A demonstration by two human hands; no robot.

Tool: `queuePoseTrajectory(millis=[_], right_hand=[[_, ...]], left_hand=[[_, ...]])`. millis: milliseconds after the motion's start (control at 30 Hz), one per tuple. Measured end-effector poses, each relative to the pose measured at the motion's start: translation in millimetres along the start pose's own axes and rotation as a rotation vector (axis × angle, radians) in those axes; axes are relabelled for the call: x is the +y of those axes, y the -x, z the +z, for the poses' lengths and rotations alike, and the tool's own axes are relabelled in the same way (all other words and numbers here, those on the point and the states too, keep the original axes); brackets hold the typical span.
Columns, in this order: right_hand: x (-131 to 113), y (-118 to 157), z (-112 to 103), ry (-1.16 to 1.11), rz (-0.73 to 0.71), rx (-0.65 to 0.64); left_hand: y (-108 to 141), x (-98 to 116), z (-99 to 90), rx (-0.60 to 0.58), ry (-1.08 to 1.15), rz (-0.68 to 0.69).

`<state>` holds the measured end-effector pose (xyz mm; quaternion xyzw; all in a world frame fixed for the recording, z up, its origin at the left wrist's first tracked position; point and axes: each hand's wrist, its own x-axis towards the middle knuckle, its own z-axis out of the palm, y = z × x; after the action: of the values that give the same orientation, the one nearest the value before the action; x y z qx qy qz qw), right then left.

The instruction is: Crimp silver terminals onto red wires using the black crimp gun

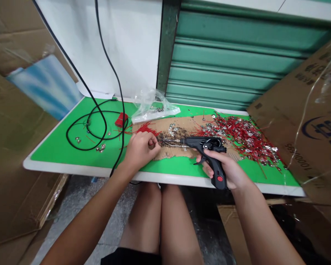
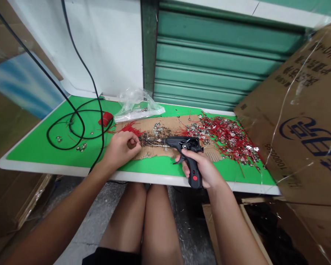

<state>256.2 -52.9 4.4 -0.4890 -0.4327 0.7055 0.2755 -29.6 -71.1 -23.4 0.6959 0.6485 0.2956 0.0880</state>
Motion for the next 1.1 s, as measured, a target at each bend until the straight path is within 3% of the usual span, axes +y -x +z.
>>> queuePoseTrajectory(millis=[1100], right_hand=[[-5.8, 5.2, 8.5, 0.095, 0.04, 0.091]], left_hand=[[0.9, -1.7, 3.2, 0.056, 0.004, 0.052]])
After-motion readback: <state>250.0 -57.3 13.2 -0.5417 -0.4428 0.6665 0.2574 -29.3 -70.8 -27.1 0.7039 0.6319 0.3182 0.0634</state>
